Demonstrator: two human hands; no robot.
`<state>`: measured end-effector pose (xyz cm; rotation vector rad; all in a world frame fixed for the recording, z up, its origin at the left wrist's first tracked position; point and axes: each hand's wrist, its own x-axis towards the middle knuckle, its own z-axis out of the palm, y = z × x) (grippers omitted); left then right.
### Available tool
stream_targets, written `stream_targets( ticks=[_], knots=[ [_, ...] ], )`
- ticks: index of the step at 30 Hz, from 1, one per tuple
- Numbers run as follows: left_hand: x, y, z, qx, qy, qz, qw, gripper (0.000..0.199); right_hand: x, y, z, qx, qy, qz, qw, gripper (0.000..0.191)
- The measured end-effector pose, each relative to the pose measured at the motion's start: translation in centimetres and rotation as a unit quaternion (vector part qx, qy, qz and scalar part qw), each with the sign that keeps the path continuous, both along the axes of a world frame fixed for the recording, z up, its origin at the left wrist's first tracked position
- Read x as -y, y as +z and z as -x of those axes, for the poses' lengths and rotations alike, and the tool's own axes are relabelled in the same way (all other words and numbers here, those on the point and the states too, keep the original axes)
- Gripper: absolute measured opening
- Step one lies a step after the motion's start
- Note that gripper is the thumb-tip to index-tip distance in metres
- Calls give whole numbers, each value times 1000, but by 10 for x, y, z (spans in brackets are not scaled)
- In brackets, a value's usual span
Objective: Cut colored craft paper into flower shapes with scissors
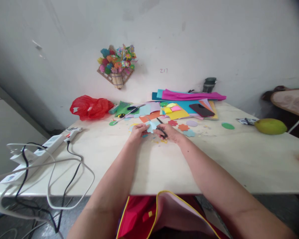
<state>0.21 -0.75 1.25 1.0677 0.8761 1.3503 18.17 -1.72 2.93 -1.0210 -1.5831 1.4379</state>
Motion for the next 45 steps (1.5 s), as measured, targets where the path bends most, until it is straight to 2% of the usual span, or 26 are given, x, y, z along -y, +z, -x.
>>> stream_targets(
  ticks=[10, 16, 21, 26, 30, 34, 38, 41, 45],
  knots=[
    [-2, -3, 2, 3, 10, 5, 1000, 39, 7, 8, 2, 12, -12, 3, 1000, 25],
    [-2, -1, 2, -4, 20, -1, 1000, 41, 1, 4, -2, 16, -14, 12, 1000, 25],
    [-2, -1, 2, -14, 24, -8, 1000, 43, -7, -2, -4, 5, -52, 8, 999, 26],
    [-4, -3, 3, -17, -2, 4, 1000, 40, -13, -6, -5, -54, -87, -10, 995, 38],
    [-5, -6, 5, -38, -33, 7, 999, 35, -12, -1, -2, -94, -116, -22, 989, 43],
    [-3, -6, 4, -54, -69, 8, 996, 32, -8, 4, 1, -115, -126, -28, 985, 40],
    [-1, -6, 4, -80, -102, 20, 991, 31, -6, 4, 5, -118, -104, -27, 987, 31],
    [0, -6, 3, -92, -105, 24, 990, 30, -7, 2, 6, -115, -83, -25, 990, 26],
    [-1, -6, 3, -78, -101, 15, 992, 30, -8, 0, 7, -115, -92, -27, 989, 27]
  ],
)
